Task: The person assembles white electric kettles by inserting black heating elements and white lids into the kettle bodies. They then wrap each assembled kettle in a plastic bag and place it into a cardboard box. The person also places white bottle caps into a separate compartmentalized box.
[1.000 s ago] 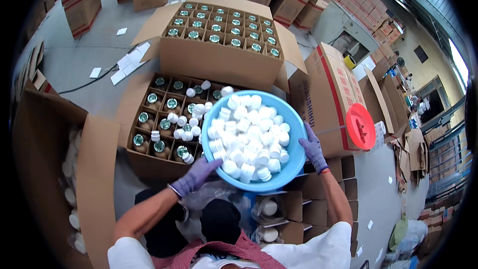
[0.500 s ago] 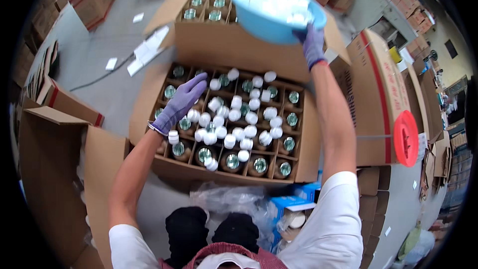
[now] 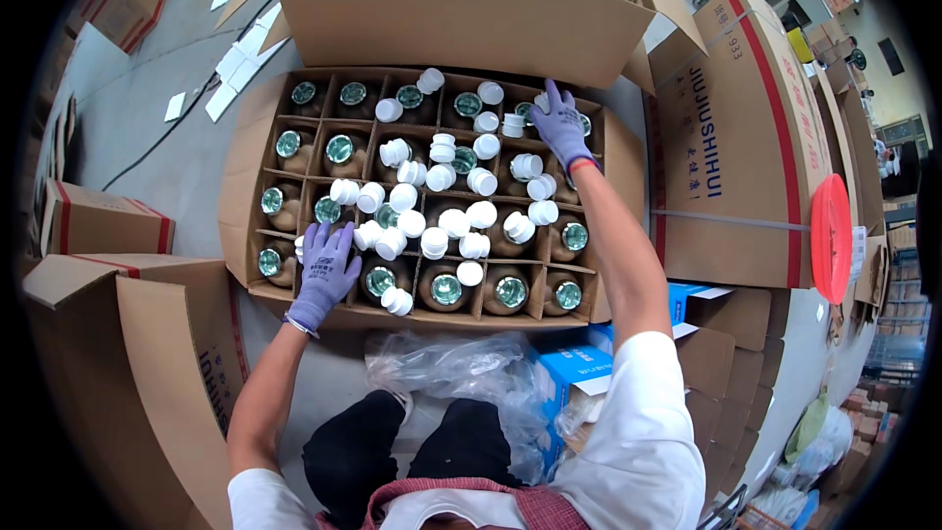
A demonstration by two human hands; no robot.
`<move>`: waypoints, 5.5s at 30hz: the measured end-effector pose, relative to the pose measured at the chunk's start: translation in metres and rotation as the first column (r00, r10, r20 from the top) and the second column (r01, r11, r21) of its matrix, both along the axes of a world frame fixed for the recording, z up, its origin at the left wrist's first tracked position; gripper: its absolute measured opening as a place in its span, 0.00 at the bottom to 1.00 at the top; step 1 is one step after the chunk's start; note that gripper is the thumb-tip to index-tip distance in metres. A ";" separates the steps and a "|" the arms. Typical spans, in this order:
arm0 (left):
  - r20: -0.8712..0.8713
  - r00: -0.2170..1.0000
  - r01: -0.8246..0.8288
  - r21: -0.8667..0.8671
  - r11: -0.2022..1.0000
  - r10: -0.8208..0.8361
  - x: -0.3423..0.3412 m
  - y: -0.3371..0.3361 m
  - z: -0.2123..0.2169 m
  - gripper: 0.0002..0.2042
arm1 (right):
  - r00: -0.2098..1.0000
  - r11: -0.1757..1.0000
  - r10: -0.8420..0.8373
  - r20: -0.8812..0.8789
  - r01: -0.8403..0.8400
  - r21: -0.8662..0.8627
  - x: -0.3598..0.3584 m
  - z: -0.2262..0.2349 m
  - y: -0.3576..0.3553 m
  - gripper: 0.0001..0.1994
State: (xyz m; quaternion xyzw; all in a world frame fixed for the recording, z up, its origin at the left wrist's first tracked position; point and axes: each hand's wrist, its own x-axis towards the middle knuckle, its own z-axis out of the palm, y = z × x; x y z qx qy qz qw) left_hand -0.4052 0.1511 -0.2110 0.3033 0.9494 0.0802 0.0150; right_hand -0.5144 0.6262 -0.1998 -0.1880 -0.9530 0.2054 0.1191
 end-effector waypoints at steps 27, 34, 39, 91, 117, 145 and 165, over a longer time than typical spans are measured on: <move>-0.070 0.865 -0.501 -0.093 0.860 0.496 0.001 -0.135 0.014 0.28 | 0.940 0.932 -0.100 0.326 -0.026 0.361 0.019 -0.054 0.086 0.32; -0.113 0.853 -0.520 -0.281 0.807 0.510 -0.002 -0.118 -0.016 0.28 | 0.852 0.915 0.388 -0.353 -0.403 0.031 0.135 0.047 -0.072 0.20; -0.116 0.863 -0.499 -0.337 0.798 0.491 -0.016 -0.092 -0.003 0.26 | 0.737 0.720 0.673 -0.065 -0.673 -0.172 0.225 0.024 -0.244 0.29; -0.006 0.999 -0.035 -0.294 0.955 0.035 0.059 0.065 0.002 0.24 | 0.928 0.891 0.308 0.211 -0.359 0.278 0.258 -0.017 -0.241 0.30; -0.068 0.795 -0.607 -0.127 0.785 0.603 -0.117 -0.079 0.003 0.19 | 0.977 0.956 -0.105 0.186 0.048 0.289 0.289 -0.007 -0.159 0.22; -0.243 0.874 -0.390 0.166 0.906 0.421 -0.123 -0.075 -0.056 0.19 | 0.983 0.970 -0.155 0.097 0.133 0.203 0.238 0.012 -0.040 0.18; -0.329 0.908 -0.322 -0.151 0.935 0.259 -0.063 -0.004 -0.028 0.14 | 0.941 0.953 0.262 -0.212 -0.218 0.210 0.208 0.017 -0.103 0.23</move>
